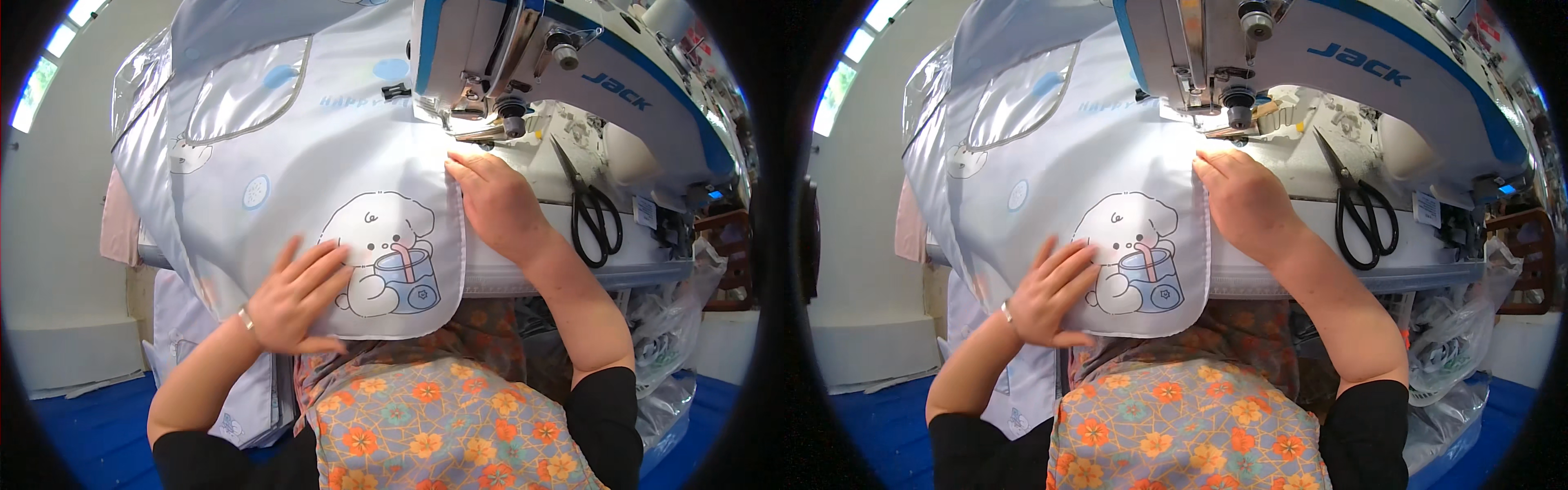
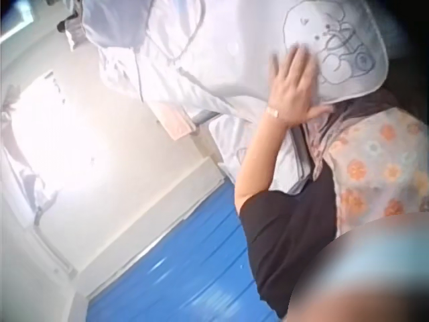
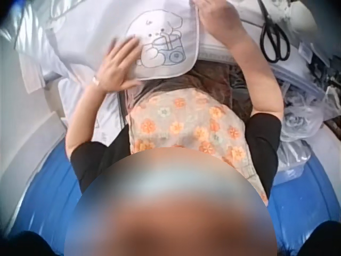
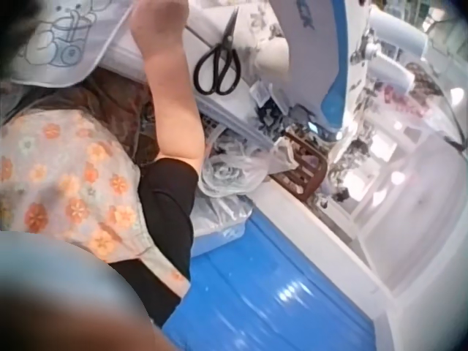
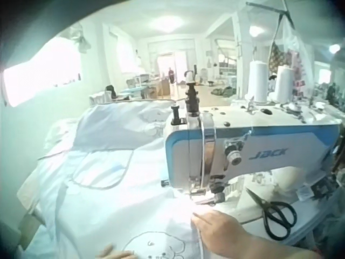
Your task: Sewing and assembling plastic garment covers using an industrial sewing machine.
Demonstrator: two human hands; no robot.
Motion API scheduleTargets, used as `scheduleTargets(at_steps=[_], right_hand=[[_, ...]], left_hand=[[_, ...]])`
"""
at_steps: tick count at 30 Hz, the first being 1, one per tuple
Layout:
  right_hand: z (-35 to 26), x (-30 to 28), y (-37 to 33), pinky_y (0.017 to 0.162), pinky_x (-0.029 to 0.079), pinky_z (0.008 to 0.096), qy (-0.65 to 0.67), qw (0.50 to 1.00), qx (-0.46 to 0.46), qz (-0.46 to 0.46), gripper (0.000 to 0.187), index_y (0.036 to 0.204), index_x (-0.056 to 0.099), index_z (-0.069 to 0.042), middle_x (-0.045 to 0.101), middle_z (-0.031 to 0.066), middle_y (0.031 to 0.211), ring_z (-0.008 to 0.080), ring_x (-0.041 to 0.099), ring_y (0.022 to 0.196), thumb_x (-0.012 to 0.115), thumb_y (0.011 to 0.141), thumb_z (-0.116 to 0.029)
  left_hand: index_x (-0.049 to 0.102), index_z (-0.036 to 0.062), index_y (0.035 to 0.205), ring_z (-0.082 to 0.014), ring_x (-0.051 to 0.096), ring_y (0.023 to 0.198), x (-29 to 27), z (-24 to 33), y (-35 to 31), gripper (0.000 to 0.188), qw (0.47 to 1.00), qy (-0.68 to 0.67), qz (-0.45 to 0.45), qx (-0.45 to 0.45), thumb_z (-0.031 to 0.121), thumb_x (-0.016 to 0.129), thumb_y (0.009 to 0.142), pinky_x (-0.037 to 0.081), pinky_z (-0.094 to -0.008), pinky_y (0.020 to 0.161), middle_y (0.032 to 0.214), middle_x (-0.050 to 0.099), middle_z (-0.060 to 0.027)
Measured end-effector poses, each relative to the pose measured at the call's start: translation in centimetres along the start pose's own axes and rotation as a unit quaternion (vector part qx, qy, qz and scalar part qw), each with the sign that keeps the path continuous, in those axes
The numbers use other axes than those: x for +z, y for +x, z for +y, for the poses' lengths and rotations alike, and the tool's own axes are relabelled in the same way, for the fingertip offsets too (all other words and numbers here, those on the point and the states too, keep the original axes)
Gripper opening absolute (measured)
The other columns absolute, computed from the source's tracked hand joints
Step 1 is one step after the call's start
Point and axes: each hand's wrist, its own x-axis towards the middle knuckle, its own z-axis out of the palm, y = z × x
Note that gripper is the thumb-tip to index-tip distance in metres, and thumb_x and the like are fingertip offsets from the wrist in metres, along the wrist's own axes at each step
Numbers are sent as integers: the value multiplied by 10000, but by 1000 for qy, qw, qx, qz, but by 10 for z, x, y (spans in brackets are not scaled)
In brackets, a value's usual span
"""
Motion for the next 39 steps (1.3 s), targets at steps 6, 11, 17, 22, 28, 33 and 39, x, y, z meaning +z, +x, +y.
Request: scheduleTargets(at_steps=[6,11,17,22,28,33,39], right_hand=[[-4,0,-2,931,527,383,10,1000,1,11,333,1118,661,-3,665,127,1162,297,635,1058,621,794,58],[-5,3,-5,913,536,379,14,1000,-6,21,341,1106,670,-5,674,126,1141,298,645,1037,610,781,79],[-7,7,-5,904,538,379,26,999,-9,29,342,1101,679,-14,680,125,1136,296,647,1028,594,782,76],[-10,8,-5,906,536,380,19,999,-4,27,347,1104,679,-18,680,124,1139,297,644,1033,587,782,74],[-13,10,-3,902,536,381,9,999,-16,30,360,1128,671,-22,674,126,1148,296,642,1023,603,788,74],[-15,12,0,901,534,380,-11,1000,-1,11,343,1147,670,-26,662,132,1141,301,633,1027,645,811,36],[-13,13,5,915,524,385,-9,1000,4,22,331,1155,668,-25,647,141,1165,303,623,1052,647,828,19]], left_hand=[[426,4,1402,-445,482,1303,8,-18,-82,720,974,143,101,-142,139,718,758,329,-605,1105,1472,425,-255],[481,66,1348,-429,504,1279,12,-40,-85,591,966,183,141,-116,-29,594,776,445,-521,1042,1448,452,-235],[629,155,1270,-364,577,1206,-2,-56,-71,466,953,266,96,-104,57,577,818,528,-439,945,1372,545,-150],[668,147,1240,-302,662,1054,-13,-69,-49,452,943,283,125,-119,40,576,809,572,-377,829,1212,644,-122],[661,133,1243,-276,661,873,-20,-75,-35,468,937,294,111,-152,6,567,802,561,-365,721,1055,649,-80],[627,106,1262,-274,644,806,-23,-65,-31,472,936,299,65,-177,18,566,802,548,-374,672,937,611,-71],[616,30,1226,-214,624,712,-24,-21,-26,432,917,367,-36,-151,114,579,804,529,-334,591,851,572,-58]])
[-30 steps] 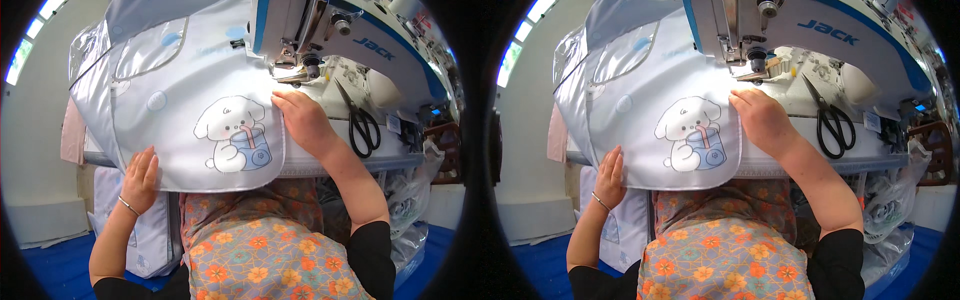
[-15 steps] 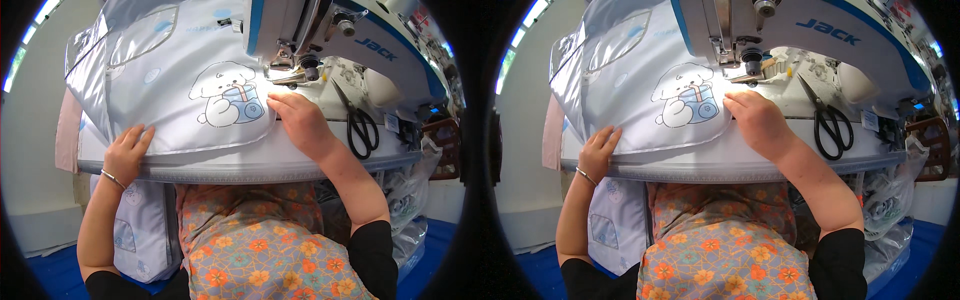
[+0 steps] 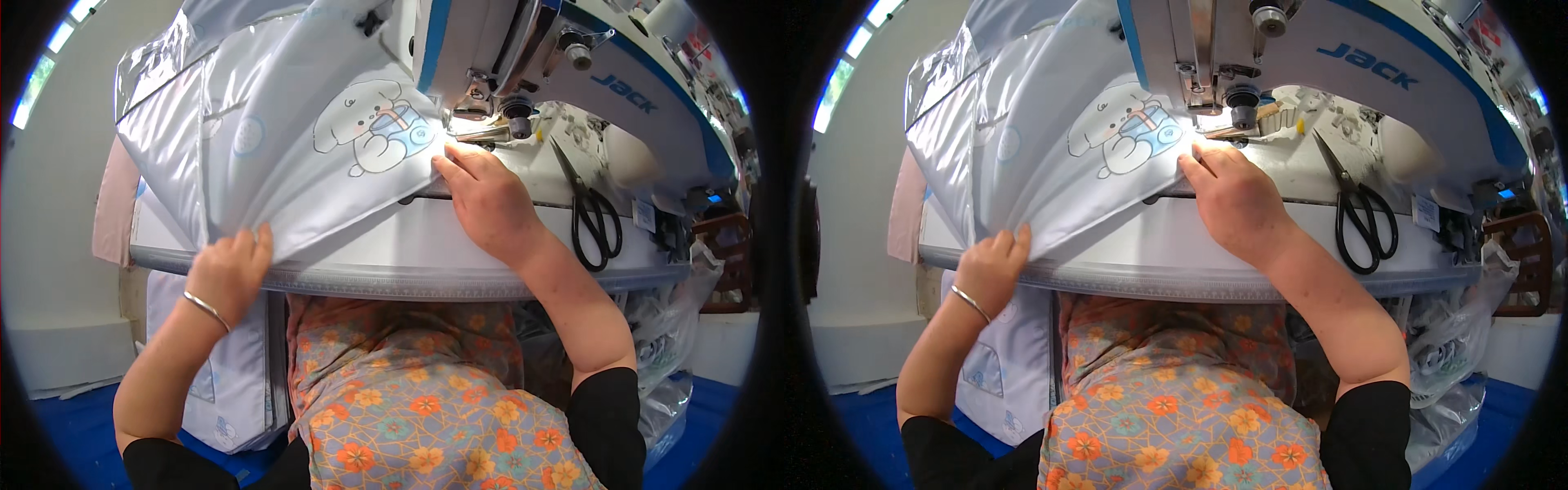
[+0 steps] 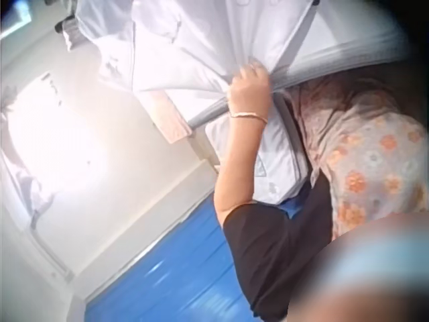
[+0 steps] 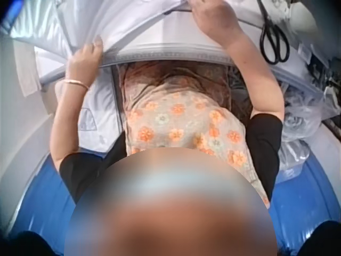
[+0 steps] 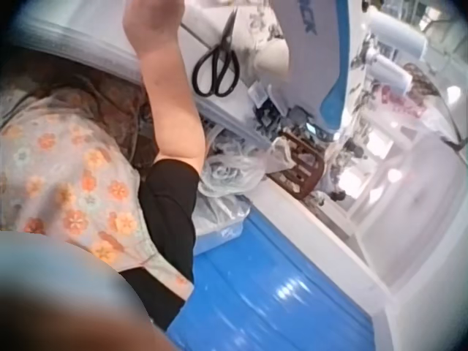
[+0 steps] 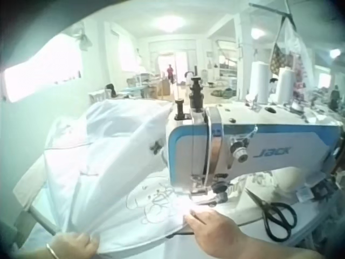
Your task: Sewing and assembling plastic garment covers using an industrial sewing machine.
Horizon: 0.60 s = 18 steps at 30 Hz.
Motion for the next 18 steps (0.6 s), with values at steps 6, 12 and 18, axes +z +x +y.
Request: scheduleTargets(at_steps=[6,12,18], right_hand=[[4,-1,0,954,505,407,12,1000,8,5,375,1203,626,9,624,176,1198,341,608,1084,622,828,27],[8,-6,0,996,491,414,30,999,28,-22,418,1216,609,24,609,192,1246,359,590,1152,597,799,53],[10,-7,-1,967,512,420,29,999,33,-23,403,1208,617,6,626,195,1217,361,610,1124,579,809,57]], left_hand=[[631,-35,1090,-170,579,613,-41,65,-3,380,991,-100,9,93,163,588,769,454,-299,523,735,547,-24],[616,13,933,-173,601,585,-54,95,29,221,959,-251,25,129,151,606,761,468,-315,502,671,564,-22],[575,61,864,-266,637,624,-60,120,71,110,917,-382,50,104,136,588,786,501,-387,529,680,603,-64]])
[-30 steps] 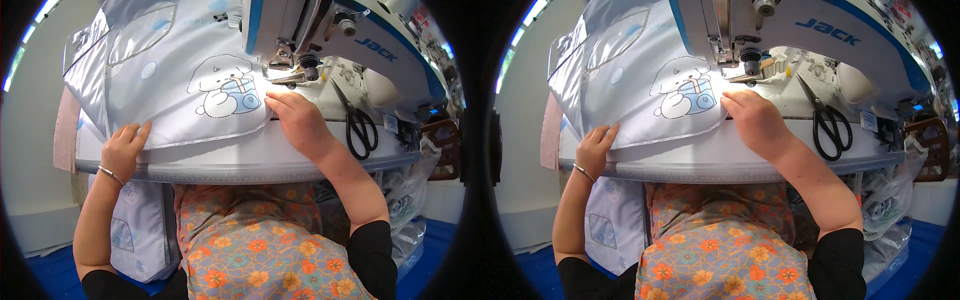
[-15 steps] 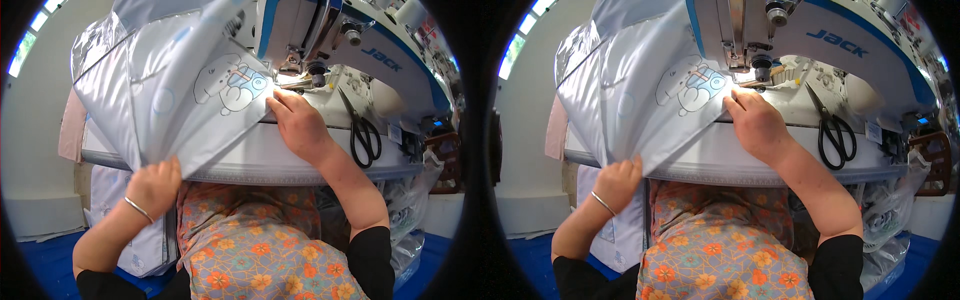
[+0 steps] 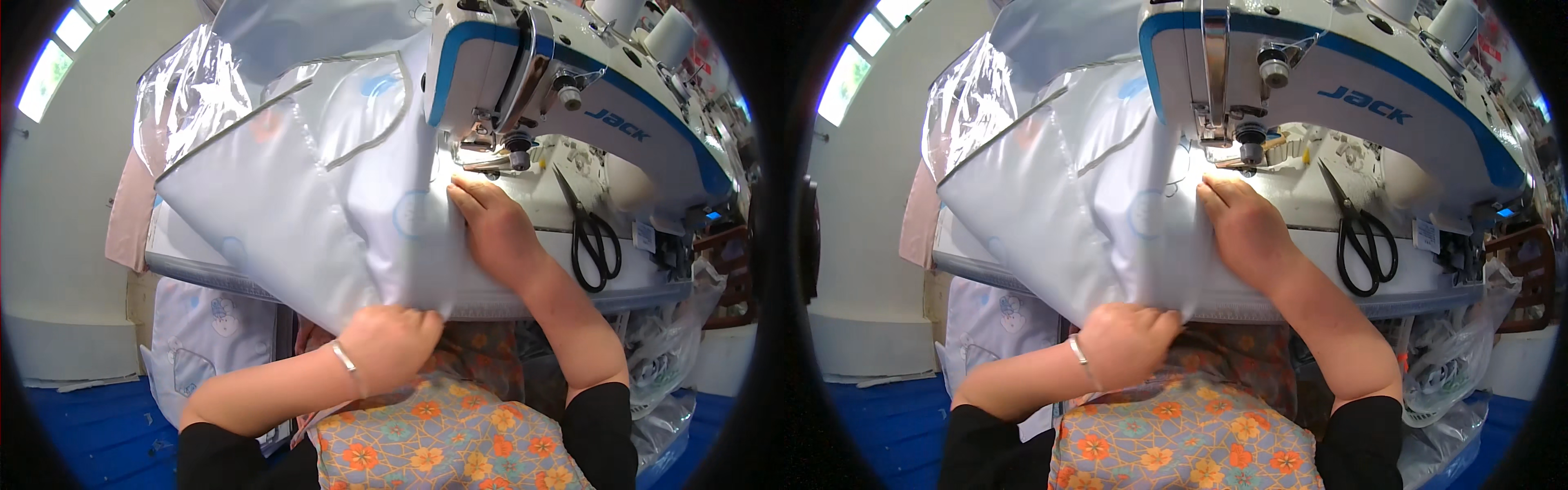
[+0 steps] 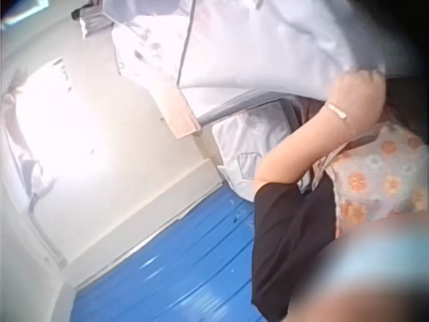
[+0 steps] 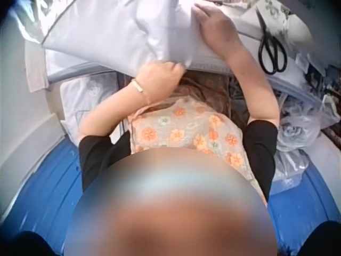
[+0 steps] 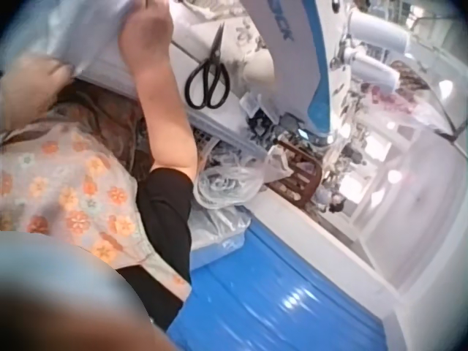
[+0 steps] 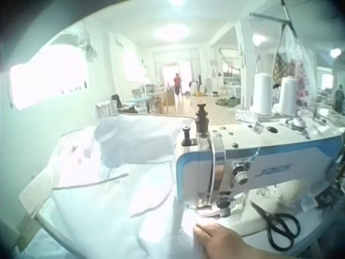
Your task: Sewing and assembling plastic garment covers using an industrial sewing machine.
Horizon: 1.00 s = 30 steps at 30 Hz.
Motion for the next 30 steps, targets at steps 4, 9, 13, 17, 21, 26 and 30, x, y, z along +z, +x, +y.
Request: scheduleTargets(at_steps=[4,9,13,17,21,26,30], right_hand=[[-3,-5,-6,950,520,427,10,1000,-8,-3,404,1204,620,-2,635,198,1196,372,621,1098,582,804,42],[-22,-21,-17,984,497,450,10,998,-25,-56,422,1178,620,25,637,209,1172,394,613,1100,626,758,-13],[-36,-39,-19,1014,465,479,83,989,-61,-106,285,1011,647,-31,645,141,1078,337,611,1058,701,743,-110],[-42,-35,-18,865,493,451,235,955,-97,-155,190,925,645,-53,621,101,943,326,605,914,704,762,-129],[-49,-16,-21,763,472,445,225,960,-38,-165,143,862,640,-41,598,112,886,329,593,862,712,766,-118],[-51,-14,-26,744,463,411,323,930,-32,-169,97,820,642,-21,578,111,851,320,573,847,688,743,-57],[-53,-17,-28,745,463,406,337,929,-26,-154,105,837,656,-17,575,103,846,313,571,849,673,734,-28]], left_hand=[[561,67,828,-317,639,618,15,-4,17,65,999,-10,34,-12,117,586,796,505,-427,530,676,612,-98],[556,62,811,-381,599,576,11,-21,42,117,987,-100,93,-84,147,623,857,486,-463,524,628,580,-146],[614,71,852,-369,624,659,-2,-25,44,95,987,-123,95,-45,154,658,838,503,-466,606,740,630,-141],[619,60,920,-318,630,933,-24,-46,24,153,978,-117,143,95,141,686,808,515,-421,823,1013,636,-127],[575,19,1238,-378,517,1213,-69,-118,24,528,936,174,302,-50,266,736,800,330,-545,1088,1265,589,-170],[586,28,1282,-363,560,1157,-117,-224,26,566,912,200,213,-287,338,725,830,396,-449,1041,1197,636,-170],[657,52,1156,-350,587,1098,-97,-264,0,405,942,151,101,-281,312,703,850,444,-437,975,1091,669,-153]])
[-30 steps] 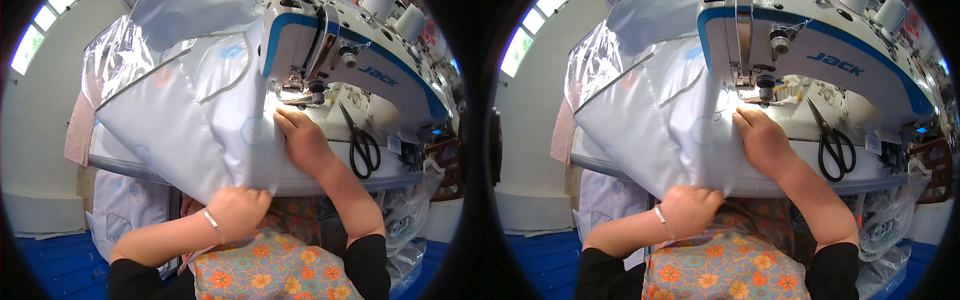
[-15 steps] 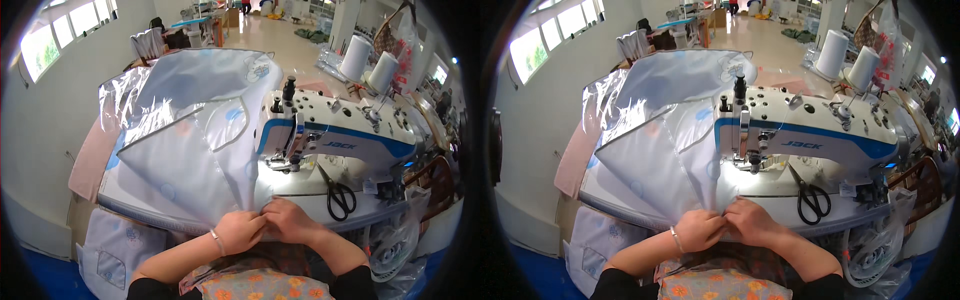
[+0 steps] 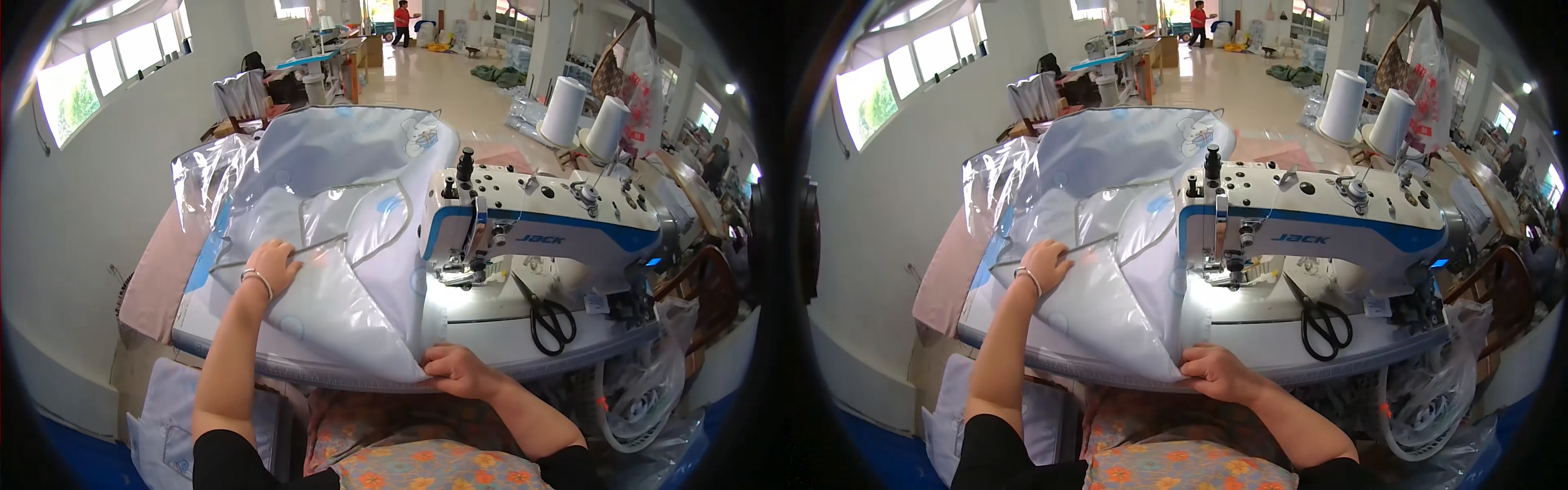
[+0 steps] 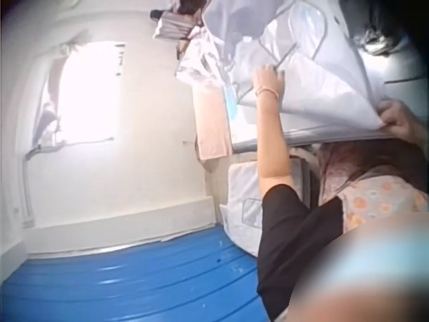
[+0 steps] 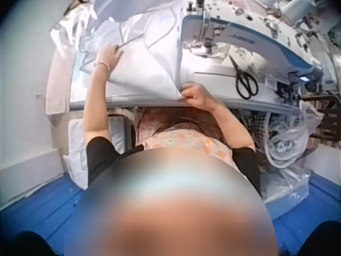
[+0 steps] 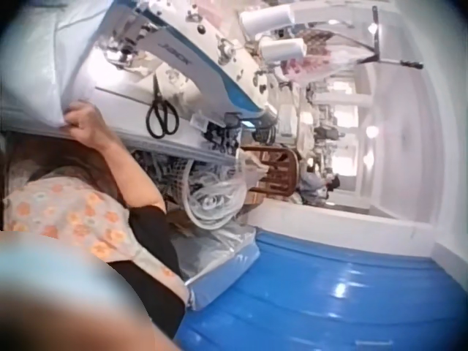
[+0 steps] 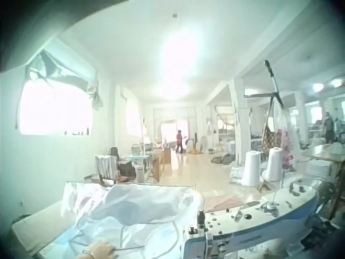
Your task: Sewing and assembling plastic garment covers using an industrial sewing machine.
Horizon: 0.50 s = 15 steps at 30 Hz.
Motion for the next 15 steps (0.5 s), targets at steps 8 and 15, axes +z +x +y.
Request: scheduleTargets(at_steps=[8,15], right_hand=[[6,2,-2,792,482,395,32,999,-7,0,183,944,695,-21,646,100,926,313,604,902,709,763,-46],[-34,21,-1,816,519,419,-100,994,-24,48,298,1016,686,-41,668,114,978,324,640,951,756,729,-82]], left_hand=[[619,52,1012,-65,449,762,-33,-43,-81,101,858,-438,252,-94,103,537,984,386,-216,698,830,515,49],[549,40,849,-89,461,762,-116,23,-219,119,814,-454,363,8,92,573,953,385,-240,723,813,529,-6]])
